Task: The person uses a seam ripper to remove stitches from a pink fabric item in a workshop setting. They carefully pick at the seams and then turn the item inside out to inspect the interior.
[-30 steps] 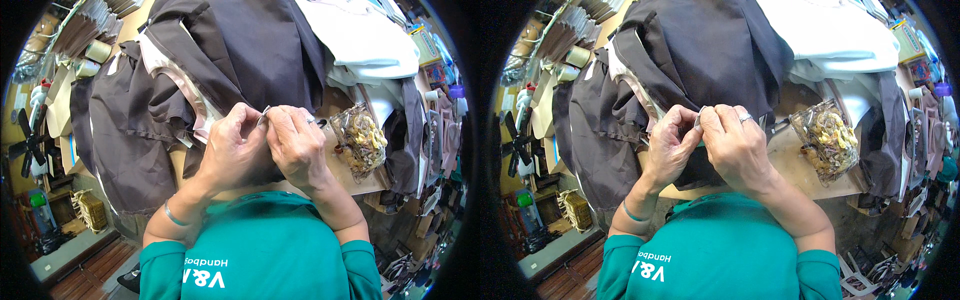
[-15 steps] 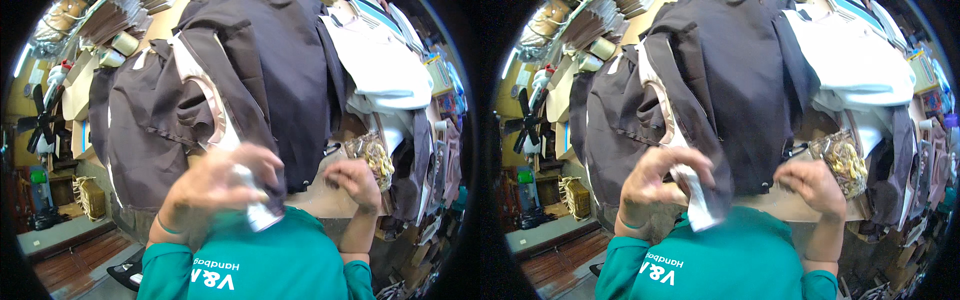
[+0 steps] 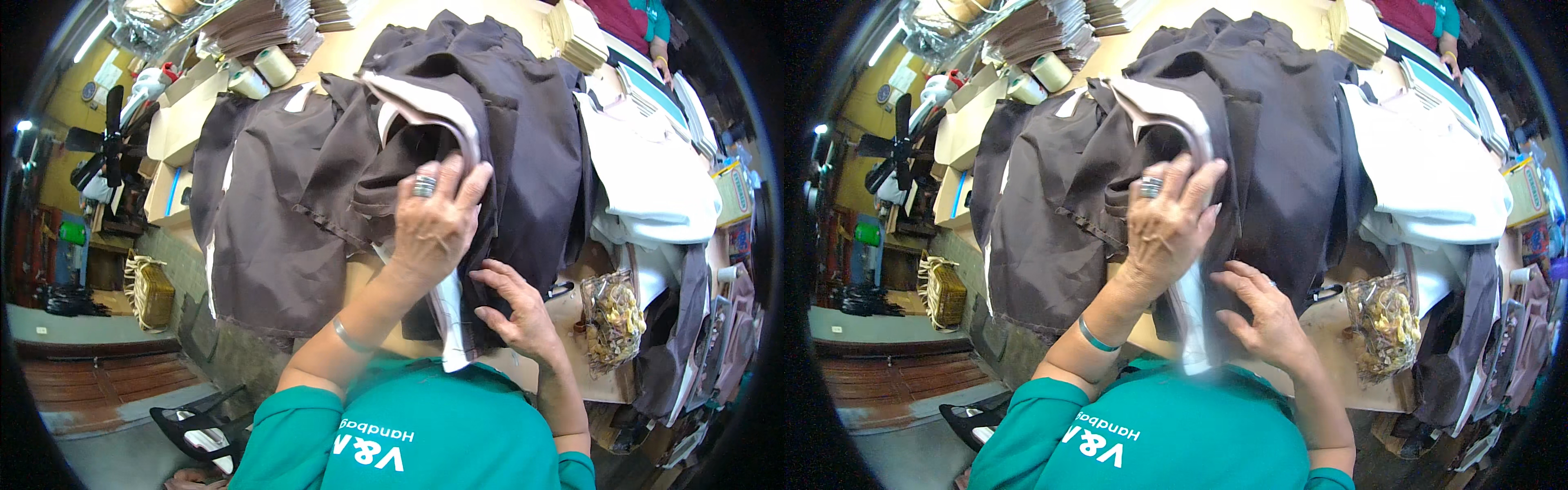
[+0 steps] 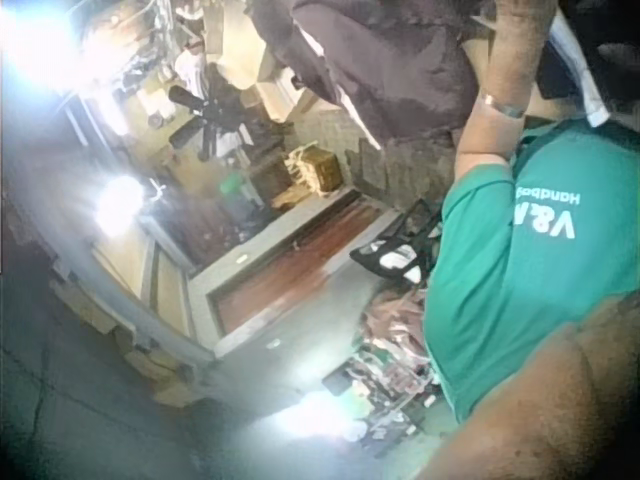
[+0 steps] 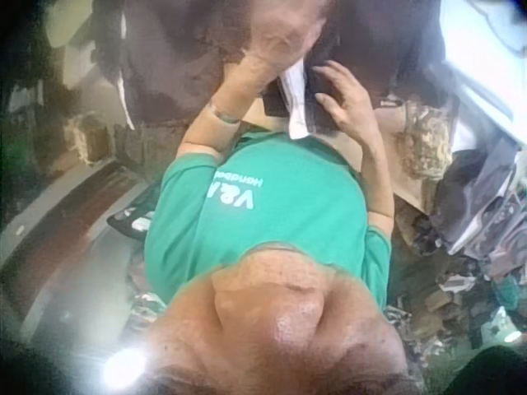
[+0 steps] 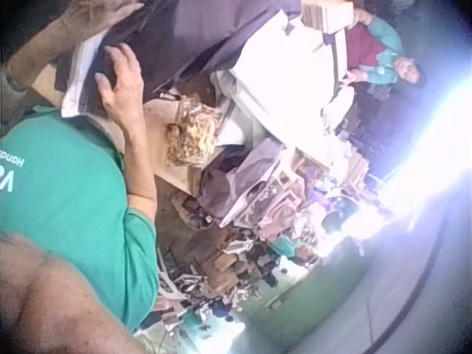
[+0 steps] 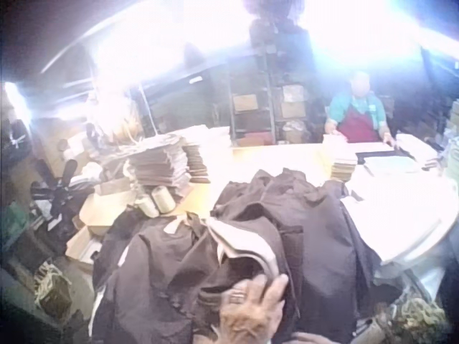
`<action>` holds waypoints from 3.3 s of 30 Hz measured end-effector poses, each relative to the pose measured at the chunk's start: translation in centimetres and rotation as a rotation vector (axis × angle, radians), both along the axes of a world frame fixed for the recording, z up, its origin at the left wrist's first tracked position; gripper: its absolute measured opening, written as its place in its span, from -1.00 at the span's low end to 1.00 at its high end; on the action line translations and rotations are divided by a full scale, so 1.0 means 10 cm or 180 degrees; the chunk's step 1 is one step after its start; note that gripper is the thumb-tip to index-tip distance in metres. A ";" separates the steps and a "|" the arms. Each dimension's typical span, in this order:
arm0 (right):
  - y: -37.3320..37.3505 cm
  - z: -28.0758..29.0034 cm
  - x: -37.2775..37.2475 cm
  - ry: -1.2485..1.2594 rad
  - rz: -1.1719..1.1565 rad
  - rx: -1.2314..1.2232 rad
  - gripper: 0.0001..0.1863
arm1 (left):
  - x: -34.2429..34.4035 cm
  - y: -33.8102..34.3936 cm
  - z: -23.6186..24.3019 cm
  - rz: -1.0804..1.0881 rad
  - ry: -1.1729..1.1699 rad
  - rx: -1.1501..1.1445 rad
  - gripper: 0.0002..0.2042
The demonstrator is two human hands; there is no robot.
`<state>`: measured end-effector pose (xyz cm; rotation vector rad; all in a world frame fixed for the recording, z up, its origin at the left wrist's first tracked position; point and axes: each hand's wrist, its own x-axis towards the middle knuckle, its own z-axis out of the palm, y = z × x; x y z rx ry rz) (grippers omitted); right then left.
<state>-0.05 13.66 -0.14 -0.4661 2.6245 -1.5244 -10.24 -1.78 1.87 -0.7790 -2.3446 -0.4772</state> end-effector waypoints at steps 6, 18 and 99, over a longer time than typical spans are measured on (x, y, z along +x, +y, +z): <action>0.03 0.08 0.01 0.0188 0.0057 -0.0100 -0.70 | -0.04 -0.58 0.52 -0.0522 -0.0800 0.0973 -0.42; 0.14 0.09 -0.17 0.0857 -0.0476 0.0154 -0.74 | -0.81 -3.58 -0.04 0.2059 -0.1151 -0.2171 -0.46; 0.29 -0.01 -0.63 -0.1821 -0.1208 -0.4858 -0.54 | 0.22 0.23 -0.01 -0.1393 -0.1297 0.1295 -0.50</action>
